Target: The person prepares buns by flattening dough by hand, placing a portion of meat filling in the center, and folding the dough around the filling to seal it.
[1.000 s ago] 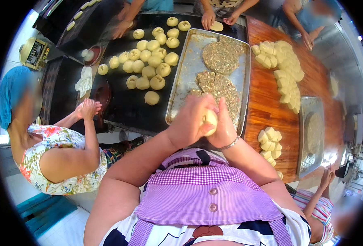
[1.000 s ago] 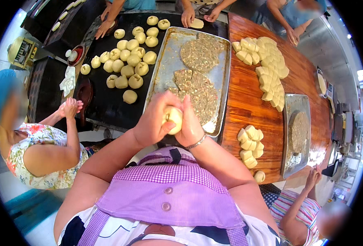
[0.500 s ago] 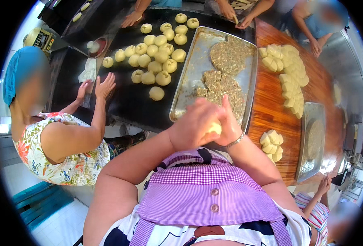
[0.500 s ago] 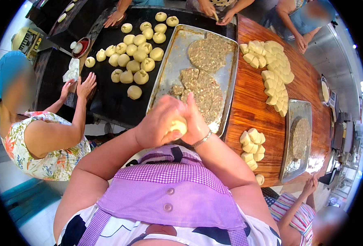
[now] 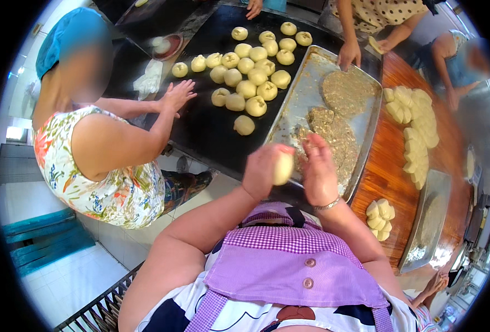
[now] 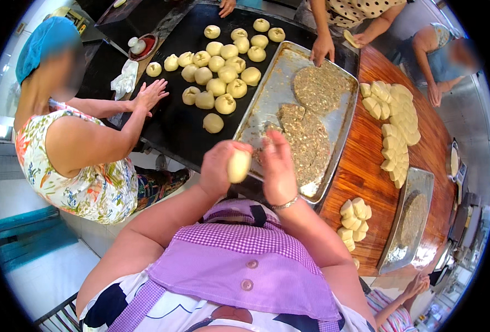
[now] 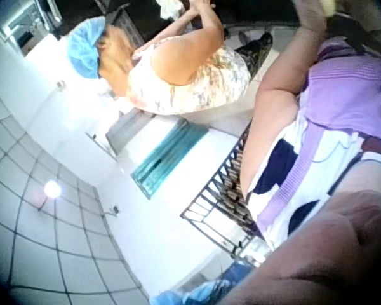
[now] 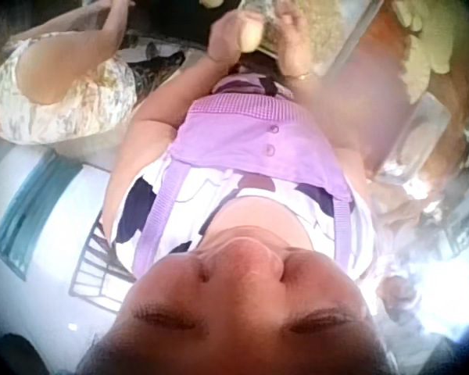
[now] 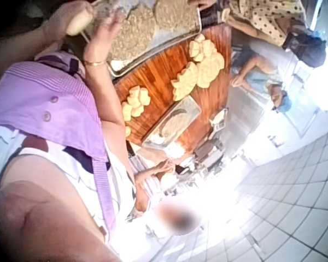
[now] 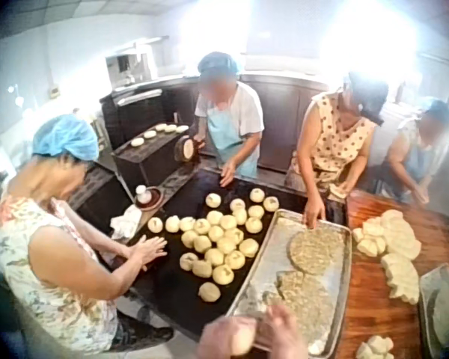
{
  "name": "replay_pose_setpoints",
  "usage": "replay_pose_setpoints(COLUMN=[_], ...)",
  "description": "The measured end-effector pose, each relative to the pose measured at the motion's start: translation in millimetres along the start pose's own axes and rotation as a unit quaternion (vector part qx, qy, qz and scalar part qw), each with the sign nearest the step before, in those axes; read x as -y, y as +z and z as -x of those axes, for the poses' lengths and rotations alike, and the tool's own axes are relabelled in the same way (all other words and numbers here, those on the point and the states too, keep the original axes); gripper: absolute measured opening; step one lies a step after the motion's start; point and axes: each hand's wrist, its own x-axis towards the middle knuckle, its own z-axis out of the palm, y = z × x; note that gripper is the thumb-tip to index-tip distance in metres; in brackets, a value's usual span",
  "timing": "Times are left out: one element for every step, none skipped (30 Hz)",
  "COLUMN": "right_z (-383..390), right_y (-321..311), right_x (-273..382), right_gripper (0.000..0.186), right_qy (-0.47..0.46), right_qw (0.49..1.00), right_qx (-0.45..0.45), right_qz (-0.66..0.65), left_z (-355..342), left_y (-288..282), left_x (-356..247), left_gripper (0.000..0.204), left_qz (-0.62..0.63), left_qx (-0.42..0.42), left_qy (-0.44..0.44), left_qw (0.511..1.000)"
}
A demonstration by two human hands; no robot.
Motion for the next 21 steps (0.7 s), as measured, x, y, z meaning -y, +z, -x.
replay_pose_setpoints(right_z=[-11.7, -26.2, -24.5, -18.8, -15.1, -10.0, -3.1, 5.6, 17.2, 13.7, 5.1, 6.4, 13.8, 12.4, 15.3, 28.3, 39.6, 53.5, 65.8, 71.3, 78.3], right_y=[-24.0, -50.6, -55.1, -58.2, -67.2, -80.7, -98.0, -115.6, -132.2, -131.3, -131.7, -147.1, -159.8, -159.3, -173.1, -199.0, -212.1, -236.4, -269.2, -291.7, -308.8], right_x=[-12.8, -24.7, -20.0, -14.7, -16.8, -20.1, -24.1, -26.1, -26.1, -34.9, -44.2, -45.9, -43.7, -42.5, -51.0, -58.3, -51.6, -51.5, -59.5, -60.5, -51.2], right_gripper=[0.032, 0.026, 0.023, 0.025, 0.025, 0.026, 0.028, 0.03, 0.031, 0.032, 0.032, 0.033, 0.031, 0.031, 0.03, 0.033, 0.042, 0.042, 0.043, 0.044, 0.049], right_qy=[-0.039, -0.079, -0.055, -0.028, -0.036, -0.04, -0.045, -0.05, -0.064, -0.044, -0.025, 0.005, 0.059, 0.093, 0.042, 0.011, 0.039, 0.03, 0.016, -0.003, -0.03], right_qw=[0.999, 0.996, 0.997, 0.997, 0.998, 0.998, 0.995, 0.987, 0.964, 0.947, 0.922, 0.883, 0.892, 0.913, 0.896, 0.865, 0.869, 0.831, 0.79, 0.752, 0.715], right_qx=[0.016, 0.031, 0.021, 0.009, -0.023, -0.04, -0.062, -0.095, -0.157, -0.135, -0.116, -0.135, -0.151, -0.132, -0.123, -0.129, -0.155, -0.226, -0.283, -0.324, -0.31], right_qz=[-0.008, -0.016, -0.042, -0.065, -0.036, 0.016, 0.068, 0.123, 0.207, 0.289, 0.368, 0.45, 0.421, 0.375, 0.424, 0.485, 0.468, 0.508, 0.544, 0.574, 0.626], left_z=[-4.4, -13.8, -26.2, -42.1, -66.6, -95.4, -125.3, -155.9, -183.5, -214.9, -244.0, -265.7, -285.0, -294.3, -302.8, -300.6, -295.4, -281.8, -265.8, -248.8, -235.2], left_y=[-13.9, -30.1, -47.1, -65.4, -86.0, -109.0, -130.5, -151.4, -202.2, -242.5, -293.6, -324.0, -305.6, -342.8, -356.5, -313.4, -282.0, -256.1, -241.0, -240.1, -237.5], left_x=[2.4, 5.1, 3.1, -0.3, 9.5, 20.8, 25.5, 32.6, 38.6, 81.7, 114.5, 130.0, 150.5, 143.7, 141.9, 174.2, 182.4, 181.7, 172.3, 157.4, 148.1], left_gripper=[0.034, 0.034, 0.034, 0.034, 0.034, 0.035, 0.035, 0.035, 0.031, 0.029, 0.027, 0.032, 0.04, 0.059, 0.08, 0.077, 0.074, 0.072, 0.07, 0.068, 0.054], left_qz=[0.044, 0.089, 0.024, -0.04, -0.068, -0.096, -0.238, -0.366, -0.105, -0.251, -0.412, -0.459, -0.266, -0.398, -0.52, -0.49, -0.461, -0.432, -0.404, -0.38, -0.455], left_qx=[-0.063, -0.124, -0.182, -0.238, -0.267, -0.293, -0.273, -0.238, -0.151, -0.265, -0.412, -0.393, -0.336, -0.311, -0.275, -0.242, -0.219, -0.204, -0.202, -0.214, -0.179], left_qy=[-0.029, -0.057, -0.029, -0.002, 0.047, 0.095, 0.149, 0.205, -0.027, 0.147, 0.275, 0.17, 0.132, -0.017, -0.157, -0.139, -0.121, -0.106, -0.089, -0.069, 0.0], left_qw=[0.997, 0.987, 0.983, 0.971, 0.96, 0.946, 0.92, 0.876, 0.983, 0.919, 0.765, 0.778, 0.894, 0.863, 0.794, 0.826, 0.851, 0.872, 0.888, 0.897, 0.872])
